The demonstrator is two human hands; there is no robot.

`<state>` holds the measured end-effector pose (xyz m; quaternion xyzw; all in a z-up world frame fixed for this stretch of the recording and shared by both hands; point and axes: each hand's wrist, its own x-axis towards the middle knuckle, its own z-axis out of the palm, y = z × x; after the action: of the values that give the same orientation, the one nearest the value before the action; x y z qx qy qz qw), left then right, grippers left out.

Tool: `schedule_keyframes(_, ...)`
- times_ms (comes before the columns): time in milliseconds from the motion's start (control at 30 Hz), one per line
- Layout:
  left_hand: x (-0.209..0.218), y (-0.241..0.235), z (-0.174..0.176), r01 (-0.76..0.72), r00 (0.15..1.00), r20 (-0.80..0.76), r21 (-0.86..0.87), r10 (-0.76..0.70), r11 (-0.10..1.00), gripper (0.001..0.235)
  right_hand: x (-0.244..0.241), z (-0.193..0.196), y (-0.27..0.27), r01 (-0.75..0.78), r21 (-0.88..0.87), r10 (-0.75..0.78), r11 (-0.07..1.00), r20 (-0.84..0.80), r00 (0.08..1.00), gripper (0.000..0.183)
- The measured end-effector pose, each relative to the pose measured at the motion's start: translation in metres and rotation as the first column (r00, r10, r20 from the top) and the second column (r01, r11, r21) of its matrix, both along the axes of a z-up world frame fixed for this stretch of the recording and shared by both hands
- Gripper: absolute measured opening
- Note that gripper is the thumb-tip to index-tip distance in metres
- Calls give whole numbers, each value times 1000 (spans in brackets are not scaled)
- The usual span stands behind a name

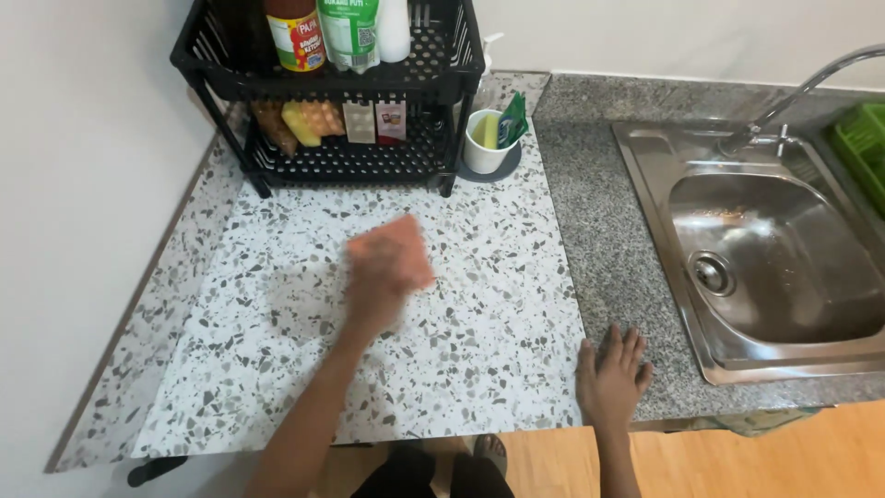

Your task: The person washes their hands in the sink, then uses an orange cloth to wipe the speckled countertop and the area around the sink. They repeatedly wipe the surface, moving the cloth back and forth to clean the area.

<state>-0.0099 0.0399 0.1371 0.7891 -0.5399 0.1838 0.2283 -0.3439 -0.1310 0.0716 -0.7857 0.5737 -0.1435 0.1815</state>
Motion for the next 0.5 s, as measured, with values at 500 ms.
schedule_keyframes(500,-12,-30,52,-147,898,-379,-739,-225,658,28,14,16,4,2,72,3,997,-80,997,78)
